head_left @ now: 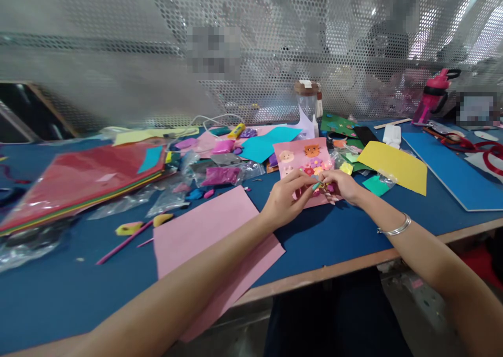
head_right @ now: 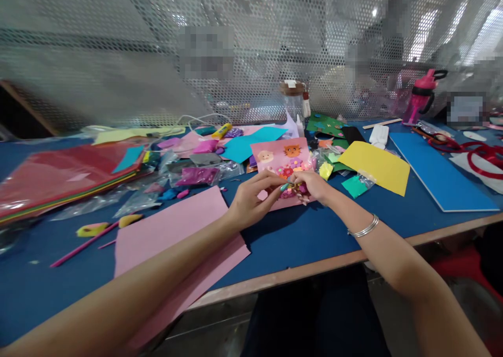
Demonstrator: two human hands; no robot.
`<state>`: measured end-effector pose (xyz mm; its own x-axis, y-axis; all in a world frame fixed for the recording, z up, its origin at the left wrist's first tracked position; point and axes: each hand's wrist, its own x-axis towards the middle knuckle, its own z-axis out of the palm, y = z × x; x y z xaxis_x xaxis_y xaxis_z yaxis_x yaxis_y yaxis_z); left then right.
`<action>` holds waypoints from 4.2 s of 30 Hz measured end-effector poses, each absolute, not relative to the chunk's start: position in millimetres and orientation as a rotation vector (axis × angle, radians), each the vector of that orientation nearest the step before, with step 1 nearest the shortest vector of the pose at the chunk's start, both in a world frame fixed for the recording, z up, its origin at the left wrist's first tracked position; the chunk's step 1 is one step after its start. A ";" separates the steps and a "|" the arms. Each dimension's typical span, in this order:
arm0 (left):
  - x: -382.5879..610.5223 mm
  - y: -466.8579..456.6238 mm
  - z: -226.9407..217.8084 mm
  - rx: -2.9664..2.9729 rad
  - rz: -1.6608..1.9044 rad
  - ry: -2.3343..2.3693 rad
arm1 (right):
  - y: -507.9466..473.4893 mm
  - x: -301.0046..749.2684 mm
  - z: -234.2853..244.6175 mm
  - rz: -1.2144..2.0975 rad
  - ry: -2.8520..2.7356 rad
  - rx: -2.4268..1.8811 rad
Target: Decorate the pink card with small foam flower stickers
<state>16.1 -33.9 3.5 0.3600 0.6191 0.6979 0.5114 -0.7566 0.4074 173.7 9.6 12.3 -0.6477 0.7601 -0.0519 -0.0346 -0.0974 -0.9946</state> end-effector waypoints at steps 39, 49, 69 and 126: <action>11.1 -26.2 2.5 2.339 1.505 1.332 | 3.6 173.8 21.8 1.712 -1.596 -0.811; 11.9 -26.0 1.6 2.310 1.448 1.328 | 7.6 173.7 17.2 1.591 -1.649 -0.790; 13.1 -28.7 3.3 2.368 1.414 1.358 | 8.9 173.5 12.6 1.381 -1.801 -0.827; -14.0 -16.1 3.7 2.881 1.258 1.429 | -14.6 203.9 6.5 1.037 -2.042 -0.943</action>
<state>-14.0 -16.1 3.7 0.4068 0.5623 0.7200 0.7854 -0.6178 0.0387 203.9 -14.6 6.5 -0.5281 0.8191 0.2240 0.3027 0.4281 -0.8515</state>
